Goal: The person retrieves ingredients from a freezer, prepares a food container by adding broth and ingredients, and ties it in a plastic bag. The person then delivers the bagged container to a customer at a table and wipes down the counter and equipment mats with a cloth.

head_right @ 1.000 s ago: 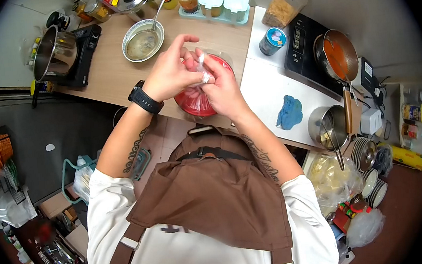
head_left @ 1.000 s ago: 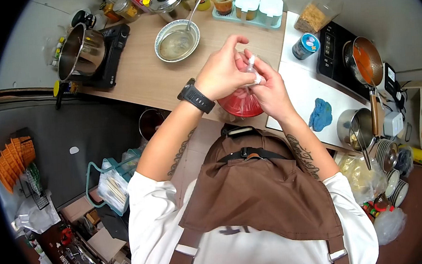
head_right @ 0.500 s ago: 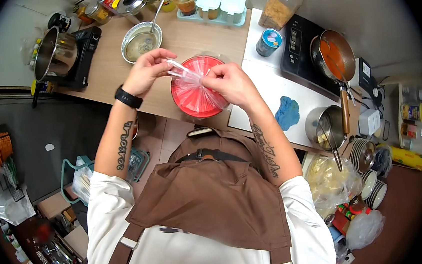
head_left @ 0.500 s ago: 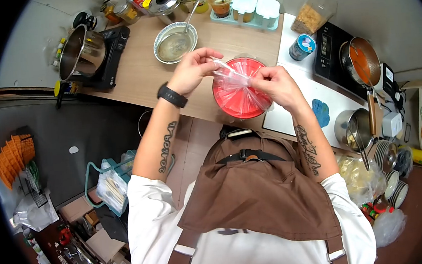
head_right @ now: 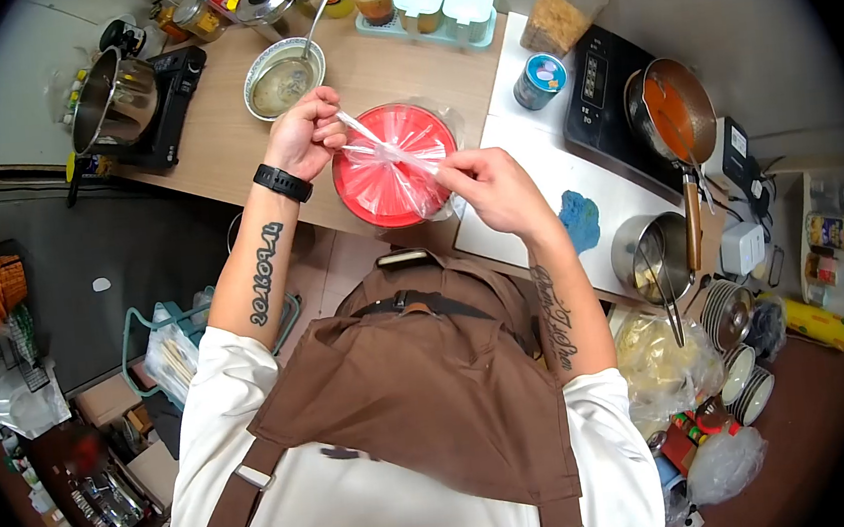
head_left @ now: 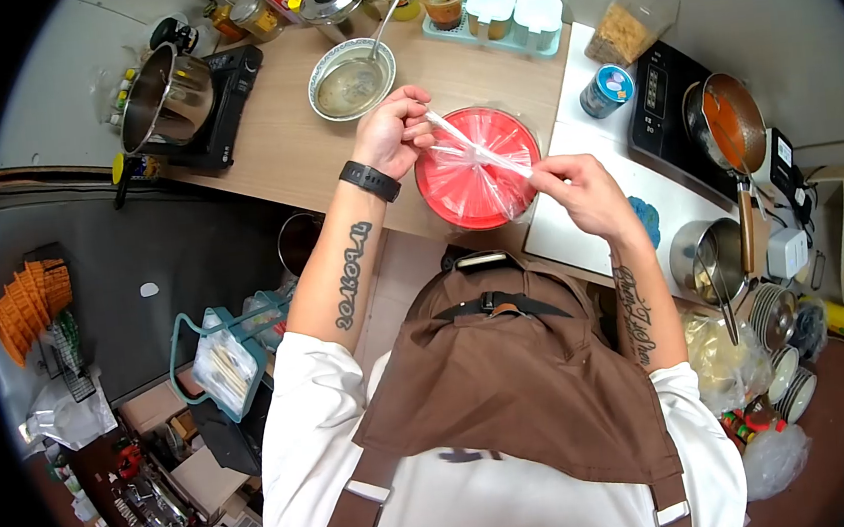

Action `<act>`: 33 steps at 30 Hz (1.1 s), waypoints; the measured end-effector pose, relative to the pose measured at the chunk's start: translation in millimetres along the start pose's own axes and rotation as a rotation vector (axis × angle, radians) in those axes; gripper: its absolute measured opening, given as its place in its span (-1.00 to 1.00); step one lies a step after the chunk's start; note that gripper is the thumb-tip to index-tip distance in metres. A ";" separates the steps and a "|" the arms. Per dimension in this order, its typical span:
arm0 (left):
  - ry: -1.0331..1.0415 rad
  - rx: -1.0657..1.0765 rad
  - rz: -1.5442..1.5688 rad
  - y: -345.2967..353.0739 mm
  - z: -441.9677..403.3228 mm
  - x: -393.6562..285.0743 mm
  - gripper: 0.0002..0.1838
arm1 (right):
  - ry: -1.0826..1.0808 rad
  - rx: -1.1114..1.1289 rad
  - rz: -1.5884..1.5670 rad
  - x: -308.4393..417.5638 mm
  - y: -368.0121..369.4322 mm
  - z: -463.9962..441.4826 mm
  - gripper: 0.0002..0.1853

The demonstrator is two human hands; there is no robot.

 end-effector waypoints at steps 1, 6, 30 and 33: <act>0.004 -0.024 0.032 -13.2 -2.8 -4.8 -0.84 | -0.065 0.019 0.085 4.6 -0.5 -0.9 -0.77; -0.022 -0.108 0.134 -56.0 -15.8 -0.8 -0.80 | -0.117 0.101 0.050 -15.2 5.6 10.4 -0.82; 0.341 0.360 -0.507 92.4 81.1 -24.2 -0.48 | -0.572 -0.178 0.576 86.0 70.2 -9.4 -0.38; 0.192 0.490 -0.472 93.2 65.2 -27.7 -0.52 | -0.208 -0.037 -0.338 14.4 56.8 -45.3 -0.46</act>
Point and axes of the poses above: each hand's wrist, its own z-axis away from the middle knuckle, its own y-axis out of the palm, x = y × z, the point moved 9 cm from there along -z, towards the middle knuckle, and after that the axes turned 13 degrees about -z, right-handed, at the moved point
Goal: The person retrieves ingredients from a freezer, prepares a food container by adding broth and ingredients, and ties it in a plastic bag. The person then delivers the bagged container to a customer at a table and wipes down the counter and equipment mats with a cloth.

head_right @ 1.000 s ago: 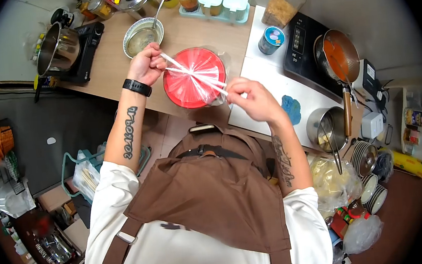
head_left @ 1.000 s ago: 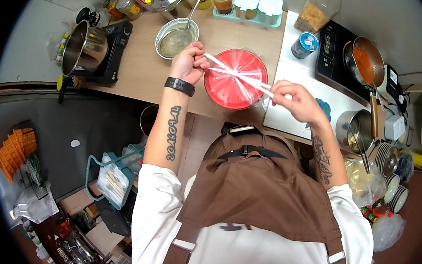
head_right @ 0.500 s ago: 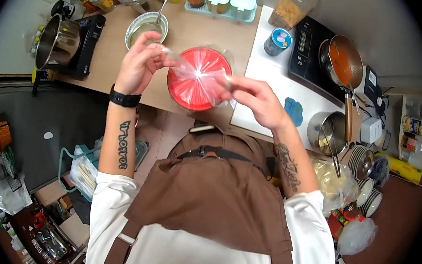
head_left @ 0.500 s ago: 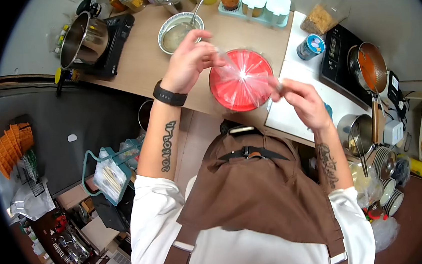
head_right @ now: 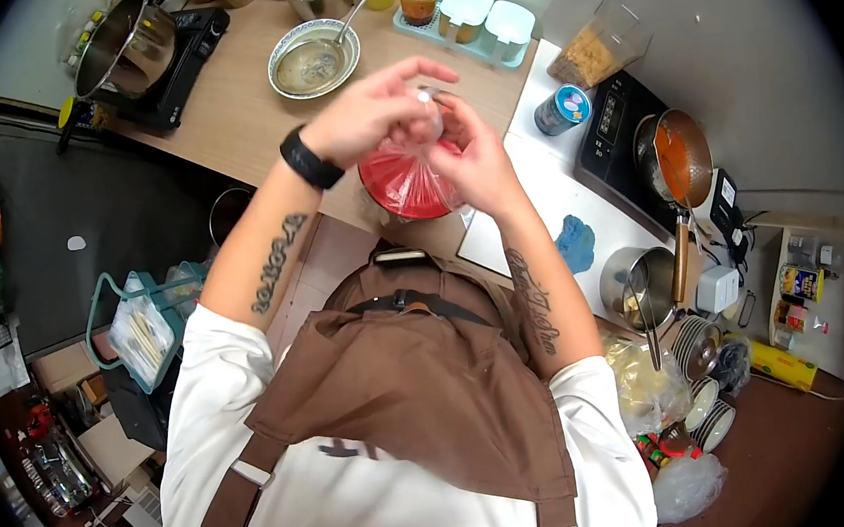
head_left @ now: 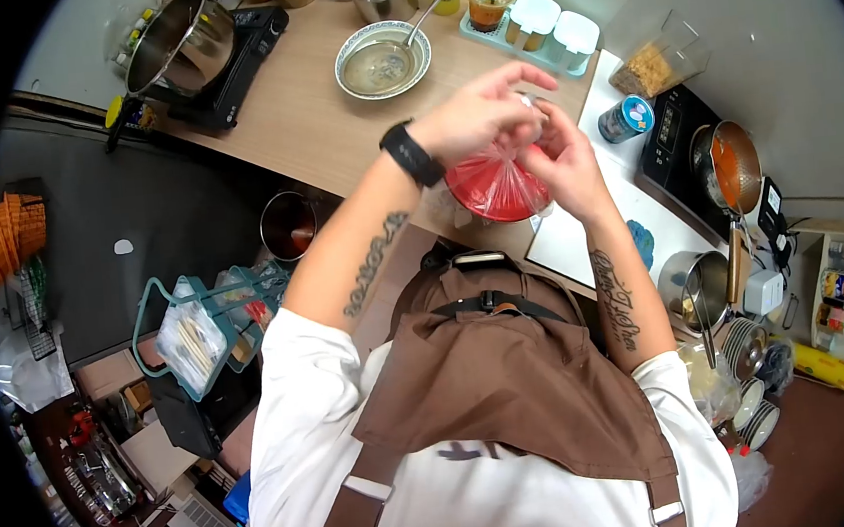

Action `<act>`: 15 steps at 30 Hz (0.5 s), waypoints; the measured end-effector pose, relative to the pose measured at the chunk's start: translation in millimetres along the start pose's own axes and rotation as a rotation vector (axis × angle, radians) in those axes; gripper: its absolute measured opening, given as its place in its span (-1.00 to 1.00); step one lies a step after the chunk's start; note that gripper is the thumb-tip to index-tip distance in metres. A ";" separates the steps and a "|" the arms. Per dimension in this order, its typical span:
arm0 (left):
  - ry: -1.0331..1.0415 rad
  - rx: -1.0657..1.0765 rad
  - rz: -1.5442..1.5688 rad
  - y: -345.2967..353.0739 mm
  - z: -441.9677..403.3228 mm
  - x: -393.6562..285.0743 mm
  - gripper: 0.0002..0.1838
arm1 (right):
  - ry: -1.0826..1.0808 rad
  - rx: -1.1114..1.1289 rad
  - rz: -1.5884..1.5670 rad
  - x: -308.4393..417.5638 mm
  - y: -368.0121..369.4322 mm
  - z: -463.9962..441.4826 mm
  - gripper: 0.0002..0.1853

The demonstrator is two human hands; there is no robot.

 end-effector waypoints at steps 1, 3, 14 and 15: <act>-0.001 -0.029 -0.059 -12.0 -3.5 0.9 -0.54 | -0.042 -0.015 -0.017 3.1 -3.4 -5.6 -0.61; 0.155 -0.164 -0.460 -27.5 -4.1 0.2 -0.59 | 0.024 -0.109 -0.284 -12.8 -30.7 -10.3 -0.69; -0.177 0.030 0.038 -19.5 -2.2 64.4 -0.73 | 0.151 -0.008 -0.009 -10.3 -18.7 -10.8 -0.77; 0.036 -0.139 -0.357 -30.1 -0.1 44.2 -0.74 | 0.264 0.003 -0.218 -17.7 -22.6 -13.0 -0.75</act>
Point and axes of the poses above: each hand's wrist, its own z-axis away from the middle knuckle, its own y-axis out of the palm, x = y × z, the point moved 9 cm from there along -z, towards the middle knuckle, and after that the axes turned 13 degrees about -z, right-handed, at the moved point
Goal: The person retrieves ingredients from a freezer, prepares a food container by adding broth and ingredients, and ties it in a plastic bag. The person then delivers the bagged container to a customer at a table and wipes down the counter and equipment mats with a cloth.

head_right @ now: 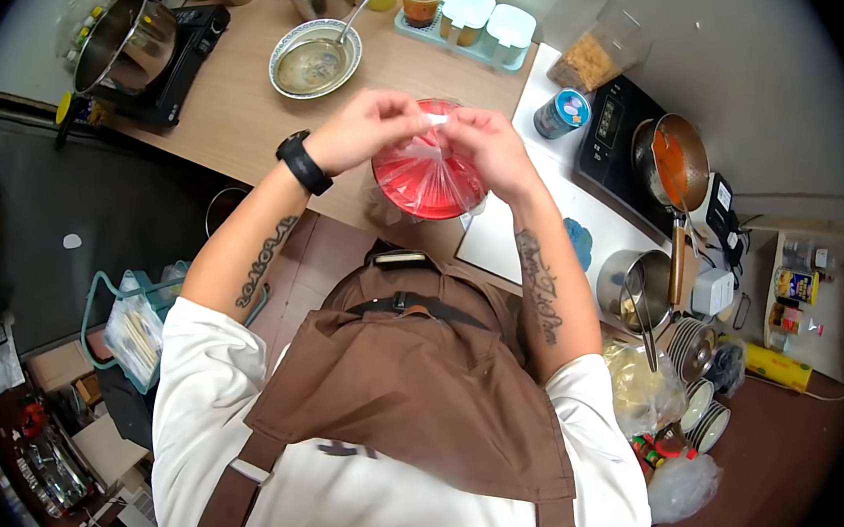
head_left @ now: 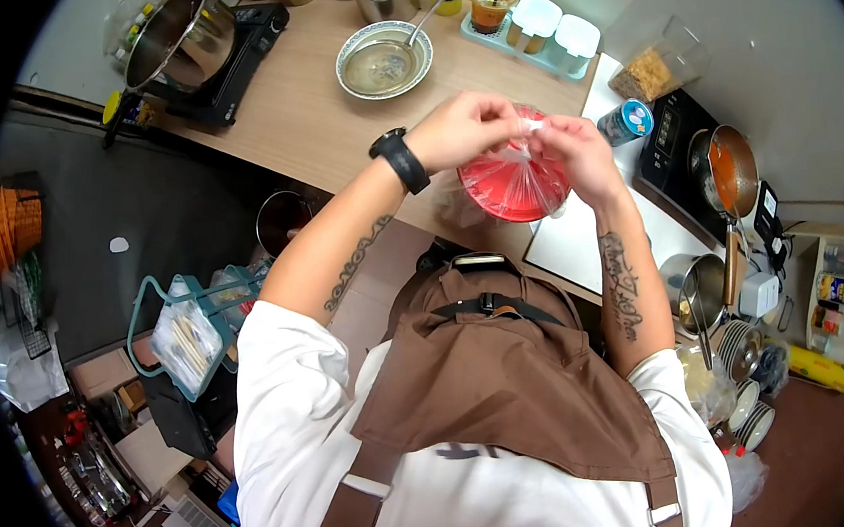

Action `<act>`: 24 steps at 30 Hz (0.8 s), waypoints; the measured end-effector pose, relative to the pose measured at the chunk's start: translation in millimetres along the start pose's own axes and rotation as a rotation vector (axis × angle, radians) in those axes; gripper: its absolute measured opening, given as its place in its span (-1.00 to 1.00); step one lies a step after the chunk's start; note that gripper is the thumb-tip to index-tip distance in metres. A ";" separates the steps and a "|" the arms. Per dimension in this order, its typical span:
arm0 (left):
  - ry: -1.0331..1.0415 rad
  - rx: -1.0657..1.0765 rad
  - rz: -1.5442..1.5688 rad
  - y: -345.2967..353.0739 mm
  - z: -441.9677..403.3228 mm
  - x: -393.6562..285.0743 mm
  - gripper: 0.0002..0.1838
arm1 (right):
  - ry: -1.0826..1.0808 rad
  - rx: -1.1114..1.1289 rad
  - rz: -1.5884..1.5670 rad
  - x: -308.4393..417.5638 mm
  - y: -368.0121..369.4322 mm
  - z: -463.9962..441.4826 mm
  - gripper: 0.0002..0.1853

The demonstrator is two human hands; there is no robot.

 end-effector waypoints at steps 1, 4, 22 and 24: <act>0.208 -0.199 -0.382 -7.7 9.6 -22.8 -0.75 | 0.114 0.026 -0.207 -6.2 -2.1 -3.6 -0.73; 0.403 -0.379 -0.791 4.7 18.2 -38.4 -0.77 | 0.140 0.033 -0.258 -15.6 -6.9 -8.5 -0.72; -0.168 0.104 0.550 30.2 -9.4 -29.8 -0.60 | -0.369 0.136 0.695 24.4 26.1 30.5 -0.43; -0.125 0.140 0.476 31.3 -10.5 -34.7 -0.61 | -0.427 0.146 1.186 13.7 39.9 44.5 -0.26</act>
Point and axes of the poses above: each hand's wrist, its own z-axis away from the middle knuckle, its own y-axis out of the palm, x = y × z, the point moved 9 cm from there along -z, towards the middle knuckle, and after that the axes turned 13 degrees about -z, right-handed, at the moved point
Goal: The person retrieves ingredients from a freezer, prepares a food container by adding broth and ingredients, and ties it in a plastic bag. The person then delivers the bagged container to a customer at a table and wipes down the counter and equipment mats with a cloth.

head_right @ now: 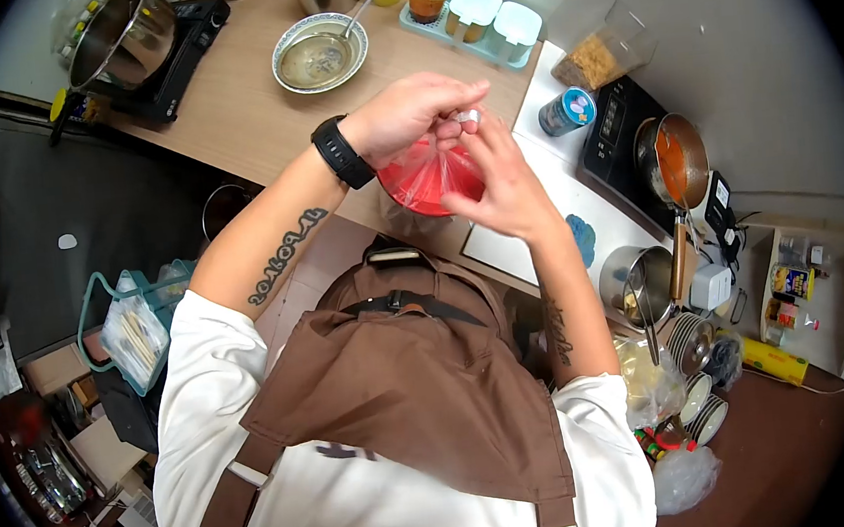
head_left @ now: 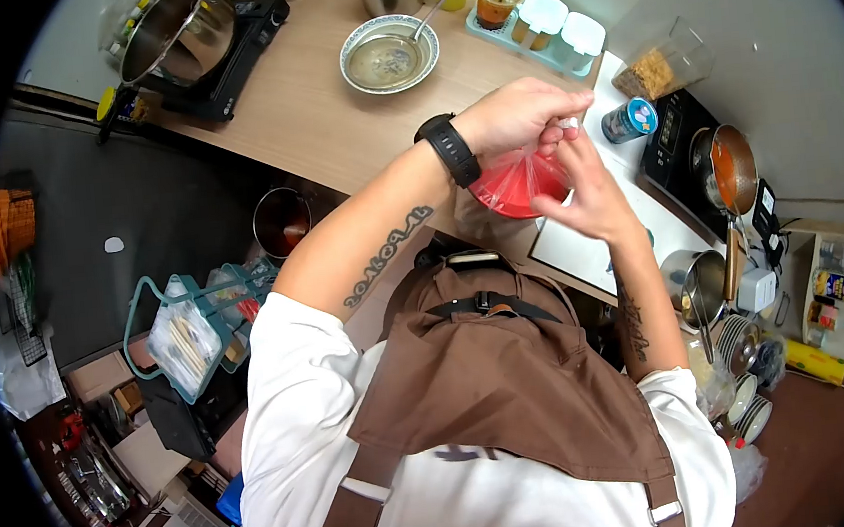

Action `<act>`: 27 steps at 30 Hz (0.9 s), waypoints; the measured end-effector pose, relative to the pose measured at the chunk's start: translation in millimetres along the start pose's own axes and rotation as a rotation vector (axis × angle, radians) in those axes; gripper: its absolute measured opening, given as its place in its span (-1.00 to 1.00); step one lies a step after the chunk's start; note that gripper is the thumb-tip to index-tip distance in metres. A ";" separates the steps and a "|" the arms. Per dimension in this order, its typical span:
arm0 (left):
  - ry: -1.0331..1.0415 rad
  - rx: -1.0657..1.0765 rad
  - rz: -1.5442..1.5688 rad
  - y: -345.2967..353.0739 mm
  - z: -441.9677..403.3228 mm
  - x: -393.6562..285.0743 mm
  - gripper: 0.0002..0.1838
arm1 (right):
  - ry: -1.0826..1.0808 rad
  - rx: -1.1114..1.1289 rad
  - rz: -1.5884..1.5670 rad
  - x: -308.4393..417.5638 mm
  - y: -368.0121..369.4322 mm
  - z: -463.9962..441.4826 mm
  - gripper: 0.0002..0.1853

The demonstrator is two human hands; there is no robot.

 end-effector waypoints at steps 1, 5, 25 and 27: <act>-0.002 0.035 -0.039 -0.2 -2.0 0.6 -0.62 | 0.039 0.023 0.128 -1.9 11.1 3.4 -0.19; 0.034 0.064 -0.214 1.4 3.1 -13.0 -0.67 | 0.038 -0.020 0.237 2.1 18.3 10.2 -0.10; 0.144 -0.716 -0.963 -3.3 64.1 28.0 -0.84 | 0.516 0.252 -0.984 -72.8 34.5 -44.0 -0.84; -0.051 -0.546 0.014 -6.1 68.5 43.7 -0.81 | 0.246 0.319 -1.057 -47.8 31.1 -48.8 -0.83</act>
Point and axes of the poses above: each hand's wrist, its own z-axis away from the middle knuckle, its own y-axis out of the palm, x = y × z, the point moved 9 cm from there along -z, towards the middle knuckle, and after that the axes turned 13 degrees about -z, right-handed, at the moved point
